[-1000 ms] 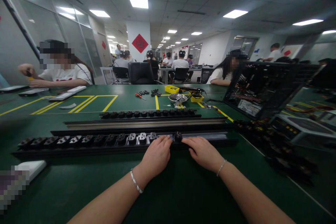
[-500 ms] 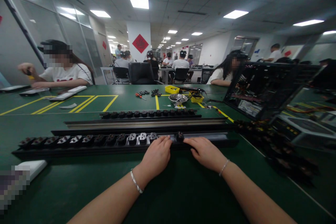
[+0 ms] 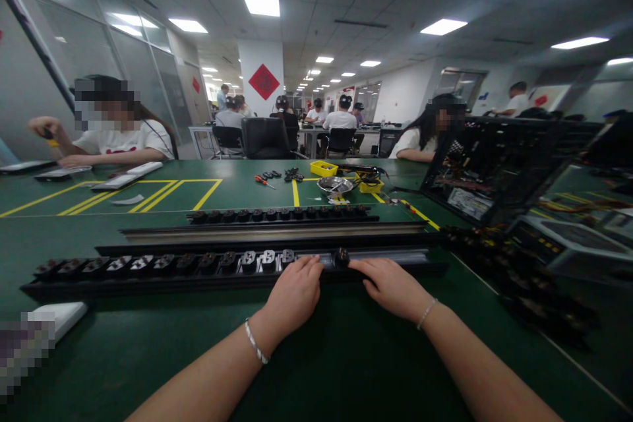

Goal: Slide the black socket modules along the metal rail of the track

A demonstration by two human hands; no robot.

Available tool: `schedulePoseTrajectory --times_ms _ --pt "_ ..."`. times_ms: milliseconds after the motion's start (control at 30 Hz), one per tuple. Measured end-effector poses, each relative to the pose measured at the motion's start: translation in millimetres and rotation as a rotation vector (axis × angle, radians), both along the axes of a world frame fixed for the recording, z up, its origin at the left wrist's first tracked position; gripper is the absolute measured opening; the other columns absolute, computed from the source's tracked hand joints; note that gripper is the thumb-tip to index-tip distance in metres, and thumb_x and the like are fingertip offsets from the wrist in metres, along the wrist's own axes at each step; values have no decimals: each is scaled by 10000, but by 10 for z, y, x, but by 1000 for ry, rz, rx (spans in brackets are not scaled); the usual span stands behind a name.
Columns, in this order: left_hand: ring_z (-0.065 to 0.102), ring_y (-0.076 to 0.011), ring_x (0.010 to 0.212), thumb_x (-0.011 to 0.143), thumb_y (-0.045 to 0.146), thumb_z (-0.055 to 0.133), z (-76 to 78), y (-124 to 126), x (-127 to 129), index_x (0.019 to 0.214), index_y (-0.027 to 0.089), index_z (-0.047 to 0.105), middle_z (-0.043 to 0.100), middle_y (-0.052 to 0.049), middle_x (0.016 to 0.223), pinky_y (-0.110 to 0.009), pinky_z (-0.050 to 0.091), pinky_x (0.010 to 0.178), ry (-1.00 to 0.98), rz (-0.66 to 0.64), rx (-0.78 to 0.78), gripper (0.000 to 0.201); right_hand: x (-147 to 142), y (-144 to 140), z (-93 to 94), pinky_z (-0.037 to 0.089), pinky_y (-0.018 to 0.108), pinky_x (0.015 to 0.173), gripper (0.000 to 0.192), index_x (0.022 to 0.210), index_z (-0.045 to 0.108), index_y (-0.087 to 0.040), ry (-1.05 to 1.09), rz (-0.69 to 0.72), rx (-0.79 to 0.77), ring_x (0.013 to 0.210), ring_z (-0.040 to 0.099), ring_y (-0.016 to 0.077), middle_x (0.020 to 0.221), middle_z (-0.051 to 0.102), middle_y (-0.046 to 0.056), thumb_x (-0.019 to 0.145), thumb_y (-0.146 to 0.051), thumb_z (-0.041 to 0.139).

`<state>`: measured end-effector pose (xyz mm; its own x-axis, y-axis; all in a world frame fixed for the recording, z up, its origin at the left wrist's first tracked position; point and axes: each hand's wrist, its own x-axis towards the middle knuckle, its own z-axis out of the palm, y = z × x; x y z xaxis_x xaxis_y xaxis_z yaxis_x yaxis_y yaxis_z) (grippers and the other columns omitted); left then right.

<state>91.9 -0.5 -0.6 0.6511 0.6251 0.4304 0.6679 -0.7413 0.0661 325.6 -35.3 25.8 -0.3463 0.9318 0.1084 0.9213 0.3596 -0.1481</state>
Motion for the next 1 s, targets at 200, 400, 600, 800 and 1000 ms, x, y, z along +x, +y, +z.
schedulePoseTrajectory --times_ms 200,400,600,800,1000 --pt "508 -228 1188 845 111 458 -18 10 -9 1158 145 534 586 -107 1258 -397 434 989 -27 -8 -10 323 34 -7 7 386 392 976 487 1266 537 -266 14 -7 13 1096 552 202 1226 605 57 798 -166 446" --pt "506 -225 1190 849 114 445 -32 19 -17 1157 150 534 581 -106 1264 -402 435 989 -32 -9 -15 323 71 -7 4 392 392 970 485 1275 531 -277 7 -16 6 1100 552 204 1226 606 51 808 -180 444" --pt "509 -232 1185 833 117 467 29 -16 -7 1144 155 540 583 -102 1266 -398 440 983 -12 5 -25 322 96 -3 6 395 403 967 517 1312 500 -292 5 -17 7 1097 556 211 1213 613 50 811 -177 446" --pt "515 -235 1177 831 124 471 40 -23 -3 1144 151 540 588 -102 1259 -401 440 985 -5 10 -24 322 98 -8 21 395 398 972 516 1309 504 -290 4 -17 1 1103 554 206 1208 616 48 811 -171 443" --pt "513 -229 1180 833 120 467 17 -13 -6 1134 158 537 587 -103 1257 -403 434 990 -29 1 -21 312 137 -6 4 395 392 974 478 1269 533 -277 9 -22 17 1097 557 205 1192 622 53 808 -179 455"
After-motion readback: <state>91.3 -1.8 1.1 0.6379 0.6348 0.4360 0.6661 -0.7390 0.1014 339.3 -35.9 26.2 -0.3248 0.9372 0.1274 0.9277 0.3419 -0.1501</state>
